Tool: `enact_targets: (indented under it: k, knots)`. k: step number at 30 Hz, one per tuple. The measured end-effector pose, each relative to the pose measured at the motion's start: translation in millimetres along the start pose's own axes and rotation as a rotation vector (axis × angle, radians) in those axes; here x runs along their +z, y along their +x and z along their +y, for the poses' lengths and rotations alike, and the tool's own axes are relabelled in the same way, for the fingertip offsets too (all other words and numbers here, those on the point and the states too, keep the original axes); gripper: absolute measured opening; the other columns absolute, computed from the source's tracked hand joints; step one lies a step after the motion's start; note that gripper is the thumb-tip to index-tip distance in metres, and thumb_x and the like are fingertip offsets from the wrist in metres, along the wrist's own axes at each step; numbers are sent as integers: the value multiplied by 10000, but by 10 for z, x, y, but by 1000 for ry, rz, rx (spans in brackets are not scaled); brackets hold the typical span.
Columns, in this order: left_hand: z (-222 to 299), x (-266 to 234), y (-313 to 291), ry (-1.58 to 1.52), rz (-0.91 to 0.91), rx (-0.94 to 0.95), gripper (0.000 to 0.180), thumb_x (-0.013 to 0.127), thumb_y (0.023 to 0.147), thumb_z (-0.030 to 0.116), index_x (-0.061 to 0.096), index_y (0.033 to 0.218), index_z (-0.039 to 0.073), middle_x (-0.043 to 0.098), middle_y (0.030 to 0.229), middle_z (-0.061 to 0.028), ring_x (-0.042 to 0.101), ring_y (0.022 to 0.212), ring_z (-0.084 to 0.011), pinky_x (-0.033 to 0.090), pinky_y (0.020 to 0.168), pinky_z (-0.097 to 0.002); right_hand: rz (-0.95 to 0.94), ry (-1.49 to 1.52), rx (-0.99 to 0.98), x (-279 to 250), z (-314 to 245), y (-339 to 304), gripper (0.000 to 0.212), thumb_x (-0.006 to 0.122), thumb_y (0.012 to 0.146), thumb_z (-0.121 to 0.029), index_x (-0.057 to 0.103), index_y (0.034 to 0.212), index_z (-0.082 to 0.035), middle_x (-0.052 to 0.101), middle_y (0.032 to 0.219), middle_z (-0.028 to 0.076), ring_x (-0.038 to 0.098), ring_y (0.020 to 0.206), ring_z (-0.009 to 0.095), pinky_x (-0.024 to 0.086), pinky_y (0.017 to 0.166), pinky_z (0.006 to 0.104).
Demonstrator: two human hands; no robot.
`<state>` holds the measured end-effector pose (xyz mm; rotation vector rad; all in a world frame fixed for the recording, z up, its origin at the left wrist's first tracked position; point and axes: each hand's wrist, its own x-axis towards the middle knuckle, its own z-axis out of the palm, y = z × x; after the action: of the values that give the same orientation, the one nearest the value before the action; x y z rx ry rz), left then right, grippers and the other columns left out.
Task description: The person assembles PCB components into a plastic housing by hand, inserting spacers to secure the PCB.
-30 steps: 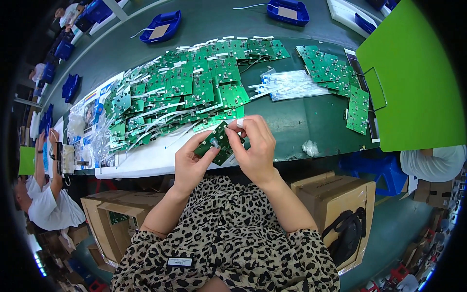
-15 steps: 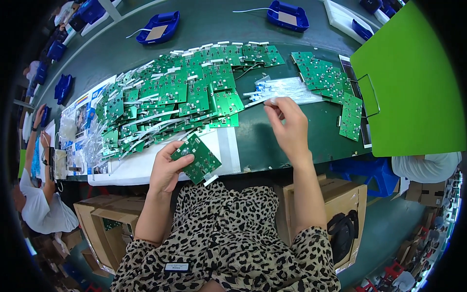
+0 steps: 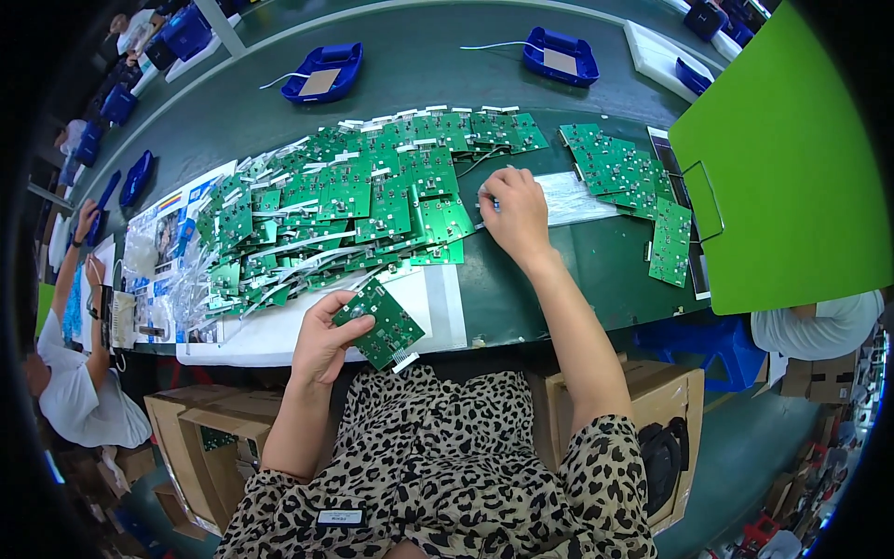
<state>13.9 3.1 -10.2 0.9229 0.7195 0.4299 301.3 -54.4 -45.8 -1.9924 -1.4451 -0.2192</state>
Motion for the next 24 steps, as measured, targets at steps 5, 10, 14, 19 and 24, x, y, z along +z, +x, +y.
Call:
enact_targets:
  k: [5,10,14,19,24]
  knots:
    - [27,11,-2,-6,-1,0,222,657,717,-34,579,922,2,600,838,-37,568,749,-91,463,685,-220,75,568,232,-121,-60,4,50,588,774,-59,588,815,-30,625,911,55,566,860,152,425,751,277]
    - [106,26,-42,75,-23,65,231,654,722,-27,577,938,-6,593,851,-31,554,763,-80,446,692,-216,-234,1219,298,-681,-758,-98,88,561,811,-50,597,861,13,619,805,24,545,687,71,434,622,200]
    - [176,58,-90,106,-63,121,234,657,725,-13,572,943,-5,591,851,-18,552,767,-67,444,692,-210,-479,996,252,-820,-1089,-220,76,566,815,-46,601,857,7,598,731,25,491,570,53,391,513,180]
    - [241,71,-190,162,-79,85,273,669,708,-14,552,955,-19,591,842,-37,572,759,-88,473,690,-223,-591,798,236,-757,-1148,-273,127,585,802,-110,589,792,17,580,652,34,476,549,47,384,481,205]
    - [260,64,-256,200,-94,68,262,665,713,-11,553,950,-23,596,845,-45,576,759,-90,474,687,-219,-599,787,228,-740,-1281,-268,180,591,782,-159,569,761,19,565,635,62,492,558,77,403,485,238]
